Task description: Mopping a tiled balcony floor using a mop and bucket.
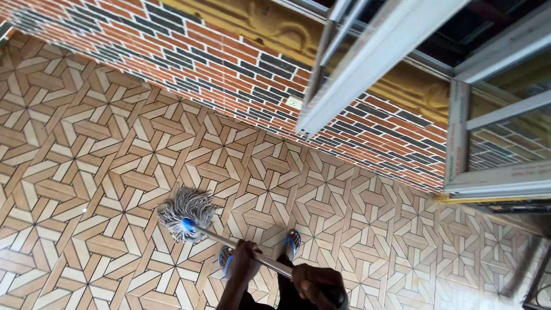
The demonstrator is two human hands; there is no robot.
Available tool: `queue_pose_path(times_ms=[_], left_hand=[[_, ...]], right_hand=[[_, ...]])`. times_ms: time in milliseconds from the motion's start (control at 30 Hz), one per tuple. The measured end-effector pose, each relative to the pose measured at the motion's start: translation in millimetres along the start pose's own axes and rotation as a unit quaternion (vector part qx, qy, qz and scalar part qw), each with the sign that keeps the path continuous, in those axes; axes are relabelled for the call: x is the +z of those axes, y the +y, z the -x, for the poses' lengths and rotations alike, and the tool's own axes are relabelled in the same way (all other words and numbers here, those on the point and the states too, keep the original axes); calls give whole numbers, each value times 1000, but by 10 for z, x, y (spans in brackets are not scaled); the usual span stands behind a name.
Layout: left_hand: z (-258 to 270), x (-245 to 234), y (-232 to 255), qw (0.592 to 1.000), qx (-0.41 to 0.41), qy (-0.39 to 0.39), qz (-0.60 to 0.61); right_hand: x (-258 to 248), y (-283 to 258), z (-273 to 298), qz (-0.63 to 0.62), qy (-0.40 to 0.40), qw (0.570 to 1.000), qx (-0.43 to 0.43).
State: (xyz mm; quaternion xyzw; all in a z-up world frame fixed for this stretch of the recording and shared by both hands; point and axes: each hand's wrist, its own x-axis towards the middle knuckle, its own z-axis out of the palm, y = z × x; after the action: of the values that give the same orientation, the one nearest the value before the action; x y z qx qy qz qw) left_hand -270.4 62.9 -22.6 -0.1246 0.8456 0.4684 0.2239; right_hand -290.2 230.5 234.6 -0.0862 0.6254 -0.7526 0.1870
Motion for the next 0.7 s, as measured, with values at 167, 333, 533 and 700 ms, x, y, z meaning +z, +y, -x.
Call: queue_pose_path(times_ms=[167, 333, 533, 700], left_hand=[[-205, 934, 400, 992, -7, 10, 126], [-546, 1192, 1201, 981, 148, 14, 122], [-1337, 1691, 1709, 964, 232, -27, 130], [-1663, 1917, 1917, 950, 287, 21, 125]], right_hand=[[-495, -208, 329, 21, 74, 997, -8], [-1048, -355, 404, 173, 105, 979, -16], [-1667, -524, 160, 289, 37, 954, -71], [-2219, 48, 375, 372, 27, 924, -90]])
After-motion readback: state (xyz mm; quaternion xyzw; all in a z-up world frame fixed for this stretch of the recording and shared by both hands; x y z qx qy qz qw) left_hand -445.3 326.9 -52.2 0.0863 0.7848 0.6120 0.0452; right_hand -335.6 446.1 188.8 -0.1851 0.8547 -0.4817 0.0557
